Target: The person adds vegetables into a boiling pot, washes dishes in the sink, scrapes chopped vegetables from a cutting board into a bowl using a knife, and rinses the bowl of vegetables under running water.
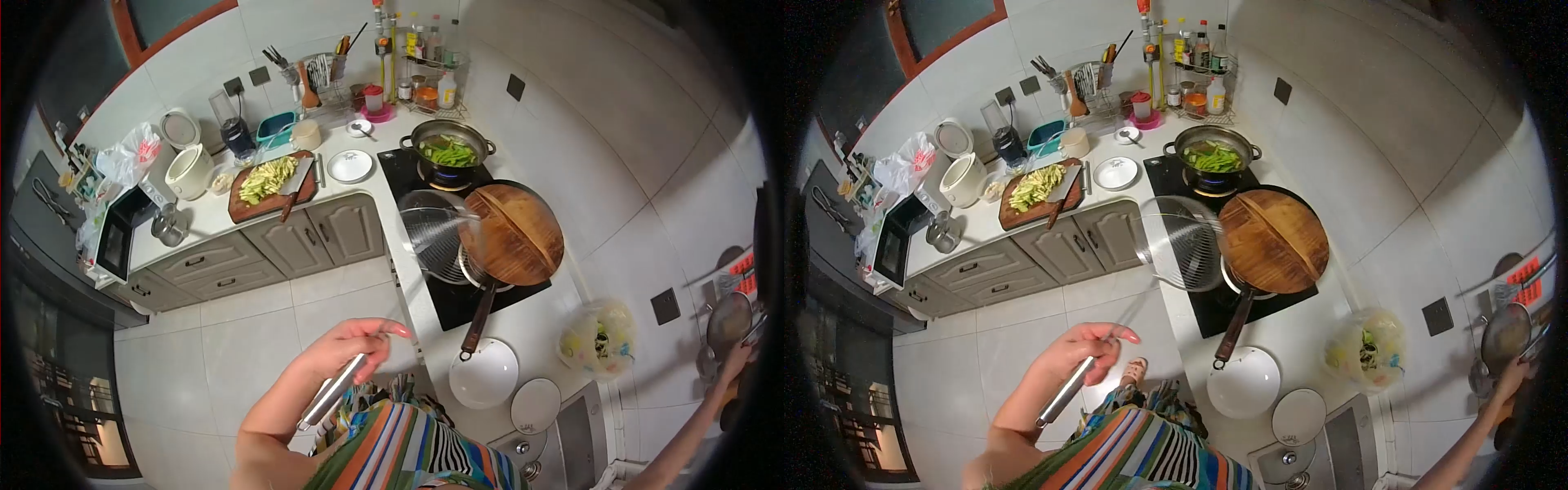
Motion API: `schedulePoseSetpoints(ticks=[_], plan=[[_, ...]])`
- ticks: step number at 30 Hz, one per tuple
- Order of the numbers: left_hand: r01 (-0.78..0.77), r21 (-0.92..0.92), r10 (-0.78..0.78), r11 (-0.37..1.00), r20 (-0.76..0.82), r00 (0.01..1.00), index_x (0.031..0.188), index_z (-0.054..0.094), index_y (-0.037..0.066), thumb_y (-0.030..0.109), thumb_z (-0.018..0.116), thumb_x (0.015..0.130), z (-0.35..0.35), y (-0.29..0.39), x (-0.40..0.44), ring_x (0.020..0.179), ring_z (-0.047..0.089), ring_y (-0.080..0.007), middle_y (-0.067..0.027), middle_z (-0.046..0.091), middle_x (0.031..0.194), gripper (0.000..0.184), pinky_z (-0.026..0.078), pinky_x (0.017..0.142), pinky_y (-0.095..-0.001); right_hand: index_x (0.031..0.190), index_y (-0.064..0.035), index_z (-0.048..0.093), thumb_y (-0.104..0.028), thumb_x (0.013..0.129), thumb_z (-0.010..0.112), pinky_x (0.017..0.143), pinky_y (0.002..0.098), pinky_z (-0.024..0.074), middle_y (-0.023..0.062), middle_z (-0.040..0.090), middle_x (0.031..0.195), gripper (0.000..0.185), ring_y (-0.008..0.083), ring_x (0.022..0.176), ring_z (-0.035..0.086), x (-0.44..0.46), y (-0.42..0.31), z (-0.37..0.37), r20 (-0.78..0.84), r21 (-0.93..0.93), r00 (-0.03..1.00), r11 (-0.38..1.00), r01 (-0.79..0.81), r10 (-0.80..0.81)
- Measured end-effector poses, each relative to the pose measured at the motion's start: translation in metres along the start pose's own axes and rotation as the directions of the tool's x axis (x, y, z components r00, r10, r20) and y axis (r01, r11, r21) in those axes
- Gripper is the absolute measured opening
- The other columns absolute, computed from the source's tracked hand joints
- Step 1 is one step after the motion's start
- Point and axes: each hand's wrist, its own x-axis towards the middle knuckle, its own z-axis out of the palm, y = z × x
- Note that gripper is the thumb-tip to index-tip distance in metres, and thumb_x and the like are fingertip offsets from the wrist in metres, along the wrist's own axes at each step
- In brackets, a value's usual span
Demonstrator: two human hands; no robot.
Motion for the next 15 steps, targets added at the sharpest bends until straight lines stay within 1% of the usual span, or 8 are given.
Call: schedulePoseSetpoints(ticks=[2, 3, 4, 7, 9, 10, 13, 15], plan=[[-0.107, -0.192, 0.060, 0.976, -0.234, 0.970, 0.103, 0.046, -0.005, 0.000, 0.036, 0.071, -0.026, -0.012, -0.009, 0.030, 0.038, -0.0088, -0.0018, 0.041, 0.050, 0.034, 0.030, 0.030, -0.0197, 0.090, 0.0103, 0.050, -0.035, 0.076, 0.048, 0.069, 0.0416, 0.0417, 0.0278, 0.053, 0.087, 0.047, 0.0389, 0.079, 0.052, 0.021, 0.036, 0.022, 0.018, -0.212, 0.984, 0.961, 0.178, -0.179], [-0.135, -0.204, 0.073, 0.970, -0.282, 0.957, 0.102, 0.045, -0.005, 0.001, 0.036, 0.071, -0.037, -0.012, -0.012, 0.031, 0.038, -0.0088, -0.0017, 0.040, 0.050, 0.033, 0.030, 0.030, -0.0192, 0.104, 0.0127, 0.041, -0.039, 0.075, 0.049, 0.084, 0.0384, 0.0332, 0.0276, 0.052, 0.093, 0.060, 0.0379, 0.090, 0.048, 0.054, 0.069, 0.041, 0.261, -0.608, 0.883, 0.644, 0.465, -0.391], [-0.143, -0.212, 0.081, 0.967, -0.278, 0.957, 0.102, 0.045, -0.005, 0.001, 0.036, 0.071, -0.050, -0.012, -0.013, 0.031, 0.038, -0.0088, -0.0017, 0.040, 0.050, 0.033, 0.030, 0.030, -0.0192, 0.104, 0.0115, 0.042, -0.038, 0.076, 0.049, 0.082, 0.0371, 0.0330, 0.0255, 0.051, 0.091, 0.058, 0.0357, 0.088, 0.048, 0.059, 0.072, 0.031, 0.229, -0.609, 0.906, 0.673, 0.419, -0.357], [-0.170, -0.192, 0.101, 0.966, -0.326, 0.940, 0.103, 0.045, -0.006, 0.001, 0.037, 0.070, -0.095, -0.008, -0.020, 0.031, 0.038, -0.0089, -0.0014, 0.040, 0.050, 0.034, 0.030, 0.030, -0.0190, 0.103, 0.0079, 0.045, -0.036, 0.077, 0.048, 0.074, 0.0332, 0.0325, 0.0192, 0.050, 0.085, 0.052, 0.0292, 0.080, 0.045, 0.039, 0.042, -0.006, 0.042, -0.447, 0.974, 0.868, 0.216, -0.221], [-0.148, -0.259, 0.084, 0.954, -0.243, 0.966, 0.104, 0.044, -0.006, 0.000, 0.035, 0.072, -0.129, -0.005, -0.024, 0.035, 0.041, -0.0096, -0.0026, 0.043, 0.054, 0.033, 0.035, 0.034, -0.0201, 0.102, 0.0056, 0.047, -0.035, 0.077, 0.048, 0.068, 0.0306, 0.0322, 0.0150, 0.049, 0.081, 0.048, 0.0248, 0.074, 0.043, 0.018, 0.010, -0.030, -0.086, -0.269, 0.981, 0.952, 0.143, -0.171], [-0.142, -0.258, 0.080, 0.956, -0.237, 0.968, 0.104, 0.044, -0.006, 0.000, 0.035, 0.072, -0.146, -0.004, -0.025, 0.035, 0.041, -0.0096, -0.0026, 0.043, 0.054, 0.033, 0.035, 0.034, -0.0201, 0.102, 0.0044, 0.047, -0.034, 0.078, 0.047, 0.066, 0.0293, 0.0320, 0.0129, 0.049, 0.079, 0.046, 0.0226, 0.072, 0.043, 0.007, -0.009, -0.045, -0.142, -0.155, 0.981, 0.982, 0.109, -0.132], [-0.085, -0.332, 0.015, 0.939, -0.207, 0.978, 0.105, 0.043, -0.006, 0.001, 0.036, 0.072, -0.193, 0.009, -0.025, 0.036, 0.040, -0.0097, -0.0027, 0.043, 0.054, 0.034, 0.035, 0.035, -0.0200, 0.101, 0.0008, 0.050, -0.033, 0.079, 0.046, 0.058, 0.0254, 0.0315, 0.0066, 0.048, 0.073, 0.040, 0.0160, 0.064, 0.040, -0.056, -0.092, -0.086, -0.231, 0.224, 0.972, 0.970, 0.094, -0.041], [-0.046, -0.301, -0.015, 0.953, -0.195, 0.981, 0.105, 0.044, -0.006, 0.001, 0.036, 0.073, -0.219, 0.022, -0.022, 0.036, 0.041, -0.0095, -0.0024, 0.043, 0.055, 0.034, 0.035, 0.035, -0.0198, 0.101, -0.0015, 0.052, -0.032, 0.080, 0.046, 0.052, 0.0229, 0.0312, 0.0024, 0.047, 0.069, 0.037, 0.0116, 0.058, 0.039, -0.118, -0.154, -0.098, -0.167, 0.487, 0.985, 0.872, 0.053, 0.033]])
